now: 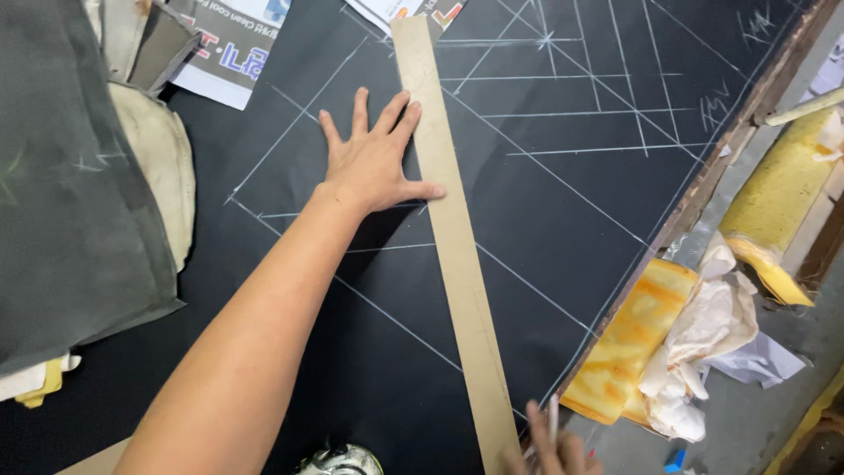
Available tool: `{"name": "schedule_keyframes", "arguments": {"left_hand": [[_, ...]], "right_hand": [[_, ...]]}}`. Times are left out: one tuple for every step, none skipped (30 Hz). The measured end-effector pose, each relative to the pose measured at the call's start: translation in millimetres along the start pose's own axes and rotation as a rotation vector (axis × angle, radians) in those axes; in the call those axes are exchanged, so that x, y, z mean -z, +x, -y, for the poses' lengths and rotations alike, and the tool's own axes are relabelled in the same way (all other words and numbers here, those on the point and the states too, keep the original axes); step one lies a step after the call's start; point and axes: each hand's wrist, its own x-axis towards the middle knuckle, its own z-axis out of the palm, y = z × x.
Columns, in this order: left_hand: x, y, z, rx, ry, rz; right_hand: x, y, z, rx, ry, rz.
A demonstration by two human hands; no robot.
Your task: The person uses a long wooden ruler and a white chalk-like marker to draw straight lines on a large black sheet laid on a work table. They repeatedly reposition the ruler and draw intersecting lines, creating a geometric pattern across the surface.
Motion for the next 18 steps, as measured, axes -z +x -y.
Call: {"name": "schedule_keyframes", "arguments": {"left_hand": [[1, 1, -1, 0.000, 0.017, 0.014], [1, 0, -3, 0.001, 0.031, 0.039], [1, -1, -5, 0.002, 0.043, 0.051], [1, 0, -7, 0.000, 0.055, 0.058], [1, 1, -9, -0.005, 0.070, 0.054], [2, 2, -11, 0.007, 0.073, 0.063], [3, 4, -13, 0.023, 0.076, 0.070], [3, 4, -14, 0.041, 0.079, 0.083], [4, 3, -16, 0.036, 0.063, 0.080], [5, 3, -16, 0.029, 0.047, 0.076], [6, 3, -17, 0.020, 0.033, 0.065], [7, 4, -17, 0.028, 0.047, 0.075], [8, 5, -18, 0.035, 0.059, 0.086], [8, 4, -18, 0.045, 0.069, 0.104], [9, 3, -18, 0.039, 0.065, 0.100], [9, 3, -18, 0.032, 0.061, 0.096], [9, 2, -18, 0.023, 0.057, 0.090], [9, 2, -18, 0.021, 0.053, 0.088]], "right_hand": [[15, 13, 13, 0.022, -0.010, -0.066], [33, 23, 29, 0.042, 0.002, -0.107], [51, 34, 45, 0.060, 0.032, -0.133], [66, 49, 63, 0.008, 0.219, -0.046], [78, 70, 81, -0.076, 0.415, 0.043], [88, 94, 97, -0.153, 0.615, 0.126], [94, 119, 113, -0.257, 0.678, 0.178], [100, 139, 127, -0.364, 0.741, 0.235], [103, 156, 139, -0.275, 0.696, 0.182], [105, 171, 148, -0.185, 0.649, 0.125], [106, 181, 155, -0.092, 0.602, 0.064], [107, 186, 158, -0.097, 0.578, 0.066], [106, 191, 160, -0.102, 0.553, 0.070], [105, 192, 160, -0.112, 0.527, 0.081], [103, 191, 159, -0.114, 0.522, 0.097], [102, 189, 158, -0.118, 0.517, 0.112], [100, 188, 156, -0.120, 0.512, 0.124], [98, 187, 154, -0.092, 0.502, 0.092]]}}
